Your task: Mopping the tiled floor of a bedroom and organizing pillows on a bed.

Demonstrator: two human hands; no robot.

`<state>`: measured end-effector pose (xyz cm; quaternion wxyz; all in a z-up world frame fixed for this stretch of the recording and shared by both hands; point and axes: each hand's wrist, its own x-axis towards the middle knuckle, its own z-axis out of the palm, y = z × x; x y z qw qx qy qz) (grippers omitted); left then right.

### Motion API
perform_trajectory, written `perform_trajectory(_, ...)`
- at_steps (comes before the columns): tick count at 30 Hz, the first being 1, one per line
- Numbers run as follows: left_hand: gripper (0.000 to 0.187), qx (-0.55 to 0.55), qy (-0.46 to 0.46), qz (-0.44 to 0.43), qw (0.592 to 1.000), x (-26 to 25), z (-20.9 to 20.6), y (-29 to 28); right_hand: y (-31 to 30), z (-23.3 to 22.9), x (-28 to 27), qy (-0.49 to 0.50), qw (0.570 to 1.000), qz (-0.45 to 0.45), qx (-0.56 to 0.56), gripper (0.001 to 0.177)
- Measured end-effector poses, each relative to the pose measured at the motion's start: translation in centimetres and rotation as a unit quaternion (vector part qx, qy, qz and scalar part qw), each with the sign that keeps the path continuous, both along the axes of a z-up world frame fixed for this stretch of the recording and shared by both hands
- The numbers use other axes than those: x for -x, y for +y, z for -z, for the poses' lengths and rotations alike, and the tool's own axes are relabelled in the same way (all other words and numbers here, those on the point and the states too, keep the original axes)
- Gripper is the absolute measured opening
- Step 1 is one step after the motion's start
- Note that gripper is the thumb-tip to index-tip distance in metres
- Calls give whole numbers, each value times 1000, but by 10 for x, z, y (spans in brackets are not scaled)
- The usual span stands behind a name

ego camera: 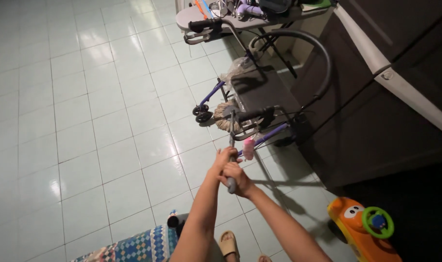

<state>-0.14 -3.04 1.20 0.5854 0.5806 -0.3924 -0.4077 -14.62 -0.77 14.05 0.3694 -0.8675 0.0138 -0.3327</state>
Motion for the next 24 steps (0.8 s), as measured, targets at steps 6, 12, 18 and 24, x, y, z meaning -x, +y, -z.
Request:
perform_trajectory(6,30,82,-423,14,902,-8,-42,26,8,-81,0,42,995,-64,-56,30)
perform_trajectory(12,21,92,-532,-15,841,-18,-120,93,31,-186,-16,11,986,-116,-117,17)
perform_trajectory(18,15,110,-534,-80,835,-55,-79,128,56,-133,-41,-58,967,-198,-148,27)
perform_trajectory(24,11,-59,-478,-176,858,-62,-18,140,47,-17,-55,76,976,-163,-126,26)
